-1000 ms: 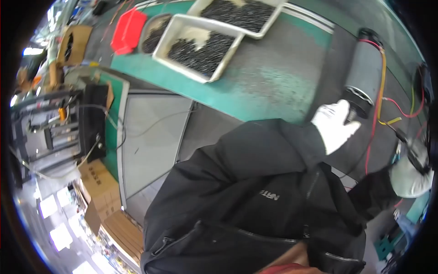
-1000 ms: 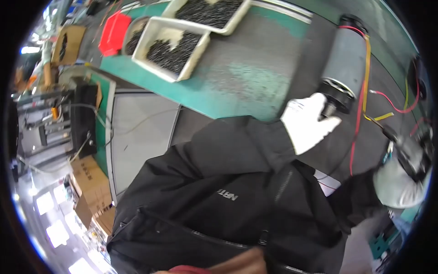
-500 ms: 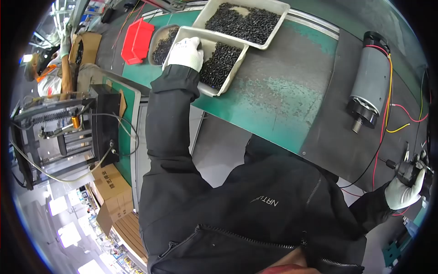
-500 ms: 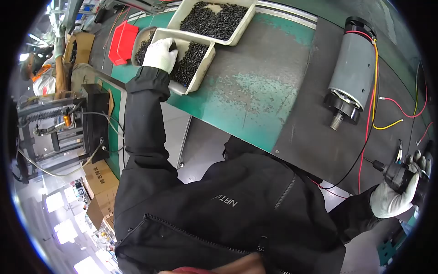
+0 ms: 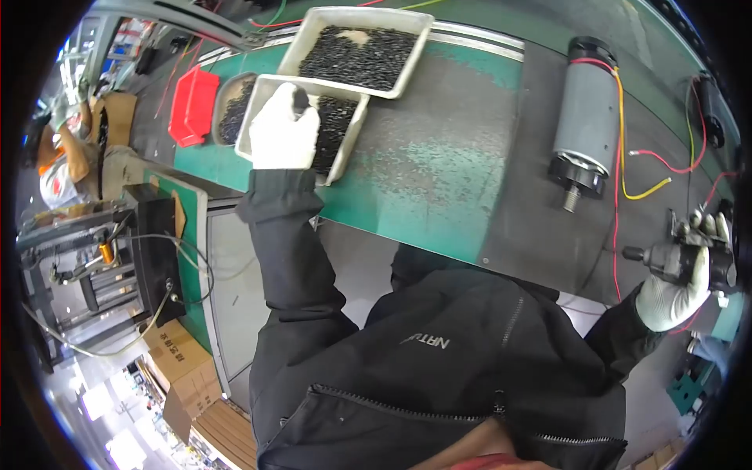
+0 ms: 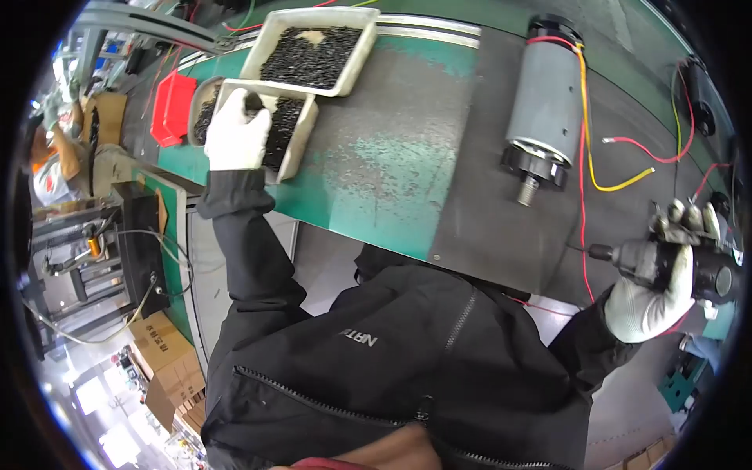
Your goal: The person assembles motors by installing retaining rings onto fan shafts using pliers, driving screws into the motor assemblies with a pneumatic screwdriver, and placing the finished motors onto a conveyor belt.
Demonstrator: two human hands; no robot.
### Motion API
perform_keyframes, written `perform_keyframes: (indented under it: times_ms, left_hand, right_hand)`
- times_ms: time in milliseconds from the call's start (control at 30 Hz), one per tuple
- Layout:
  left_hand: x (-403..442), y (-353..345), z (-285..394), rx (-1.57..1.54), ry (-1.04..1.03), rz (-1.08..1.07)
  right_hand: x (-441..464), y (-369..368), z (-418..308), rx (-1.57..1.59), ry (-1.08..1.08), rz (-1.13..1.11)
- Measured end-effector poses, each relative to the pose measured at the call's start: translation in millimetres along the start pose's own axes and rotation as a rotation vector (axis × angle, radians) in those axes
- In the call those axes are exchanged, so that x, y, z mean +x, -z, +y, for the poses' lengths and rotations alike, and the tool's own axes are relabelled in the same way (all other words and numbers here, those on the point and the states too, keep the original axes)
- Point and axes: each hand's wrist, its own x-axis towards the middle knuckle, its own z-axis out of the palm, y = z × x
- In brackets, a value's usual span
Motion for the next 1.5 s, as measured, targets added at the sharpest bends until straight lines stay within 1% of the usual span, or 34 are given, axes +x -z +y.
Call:
perform_keyframes:
  times_ms: [33,67,133,200,267,333,367,400,467,567,667,700,800,833,933,967,1067,1100,1133,1200,1233,1333,1367,1467,1500]
  left_hand:
    - [-6,12,21,-0.220,0.103,-0.103]
    - [-11,25,49,-0.442,0.202,-0.209]
    - [-33,36,113,-1.172,0.220,-0.439]
    - [-66,12,165,-1.680,0.278,-0.830]
    - [-92,-16,207,-2.217,0.535,-0.974]
    - [-102,-37,225,-2.446,0.575,-1.057]
    - [-102,-38,231,-2.464,0.545,-1.039]
    - [-103,-42,232,-2.488,0.518,-1.063]
    - [-105,-46,232,-2.461,0.531,-1.136]
    - [-107,-45,234,-2.409,0.574,-1.068]
    - [-108,-48,231,-2.415,0.505,-1.071]
    - [-108,-45,233,-2.369,0.545,-1.048]
    - [-107,-45,231,-2.192,0.492,-0.998]
    - [-105,-39,230,-2.020,0.458,-1.009]
    - [-116,-49,227,-2.121,0.638,-1.262]
    - [-122,-59,224,-2.203,0.677,-1.460]
    - [-118,-65,231,-2.023,1.144,-1.272]
    - [-111,-76,230,-2.216,0.953,-1.193]
    - [-105,-90,231,-2.246,0.930,-1.159]
    - [-95,-97,224,-2.222,0.924,-1.282]
    - [-95,-98,224,-2.236,0.908,-1.258]
    - [-102,-101,226,-2.261,0.875,-1.195]
    - [-103,-102,227,-2.255,0.856,-1.183]
    - [-105,-103,228,-2.217,0.797,-1.157]
    - [-105,-103,229,-2.200,0.777,-1.151]
  right_hand:
    - [-3,-13,-3,0.039,-0.010,0.038]
    - [-3,-16,-4,0.132,-0.016,-0.026]
    - [3,-39,-13,0.320,-0.042,-0.148]
    - [11,-64,-22,0.495,-0.070,-0.249]
    - [6,-75,-33,0.539,-0.048,-0.273]
    - [2,-80,-37,0.537,-0.014,-0.272]
    - [4,-82,-37,0.531,-0.004,-0.275]
    - [2,-84,-37,0.530,0.007,-0.273]
    - [0,-83,-35,0.521,0.014,-0.269]
    - [-4,-82,-33,0.497,0.015,-0.255]
    - [-1,-82,-28,0.493,0.000,-0.252]
    - [-3,-80,-28,0.485,-0.003,-0.245]
    - [-3,-78,-23,0.462,-0.020,-0.231]
    - [-3,-79,-21,0.450,-0.025,-0.229]
    - [-3,-80,-11,0.412,-0.044,-0.220]
    - [0,-77,-5,0.382,-0.046,-0.209]
    - [8,-74,9,0.318,-0.057,-0.190]
    - [11,-72,11,0.298,-0.066,-0.186]
    - [13,-71,13,0.304,-0.081,-0.201]
    - [17,-69,16,0.317,-0.111,-0.232]
    - [20,-69,23,0.336,-0.033,-0.223]
    - [14,-73,33,0.347,0.006,-0.265]
    - [11,-74,36,0.389,-0.023,-0.311]
    - [4,-91,32,0.212,0.008,-0.313]
    - [4,-93,33,0.089,0.076,-0.248]
